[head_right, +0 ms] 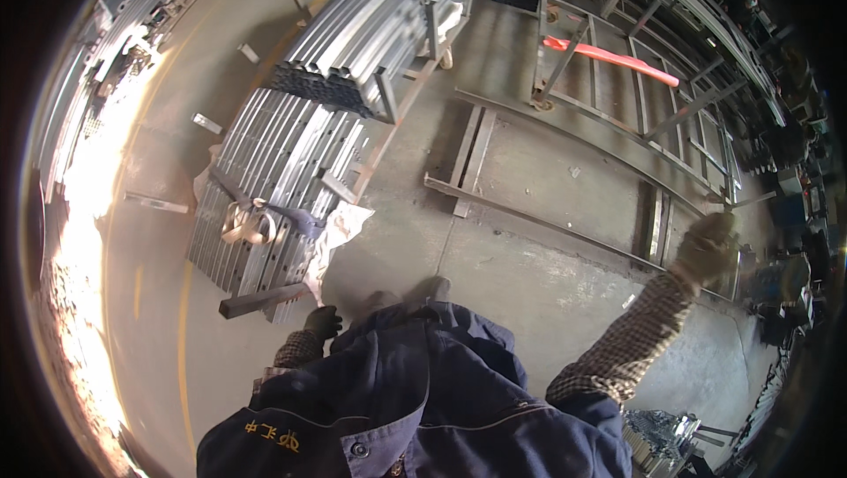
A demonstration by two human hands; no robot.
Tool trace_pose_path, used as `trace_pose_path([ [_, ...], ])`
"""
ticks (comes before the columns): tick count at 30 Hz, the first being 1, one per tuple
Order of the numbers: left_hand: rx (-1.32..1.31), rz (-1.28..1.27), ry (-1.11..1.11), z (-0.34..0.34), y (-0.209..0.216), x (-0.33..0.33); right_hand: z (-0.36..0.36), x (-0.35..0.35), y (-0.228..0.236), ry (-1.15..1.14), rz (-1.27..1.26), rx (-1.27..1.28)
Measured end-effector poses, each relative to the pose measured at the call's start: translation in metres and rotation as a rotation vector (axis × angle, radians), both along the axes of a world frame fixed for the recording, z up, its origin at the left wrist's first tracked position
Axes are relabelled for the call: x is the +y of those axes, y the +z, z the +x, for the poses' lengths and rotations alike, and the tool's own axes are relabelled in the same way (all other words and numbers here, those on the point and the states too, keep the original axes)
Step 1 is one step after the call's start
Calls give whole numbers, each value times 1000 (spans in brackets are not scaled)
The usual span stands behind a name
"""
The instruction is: The person uses a handheld crane controller to lift a stack of metal sheets, then detaches the lifting hook and moves the stack on a wheeled cart across the warehouse floor. The person guides the cart and positions the stack near other materials.
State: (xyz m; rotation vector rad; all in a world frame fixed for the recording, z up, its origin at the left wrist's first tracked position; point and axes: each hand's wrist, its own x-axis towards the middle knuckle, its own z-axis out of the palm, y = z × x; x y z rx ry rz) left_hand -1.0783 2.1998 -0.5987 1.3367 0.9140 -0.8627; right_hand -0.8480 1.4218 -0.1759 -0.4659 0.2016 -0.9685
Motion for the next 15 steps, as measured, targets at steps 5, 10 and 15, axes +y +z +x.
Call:
trace_pose_path([
  [5,-36,83,-44,127,52,-53,85,156,-10,608,-423,250],
  [10,-13,23,-31,231,-6,-71,128,284,81,944,-1680,234],
  [15,-214,-646,33,327,-79,-82,174,332,156,813,-2148,-230],
])
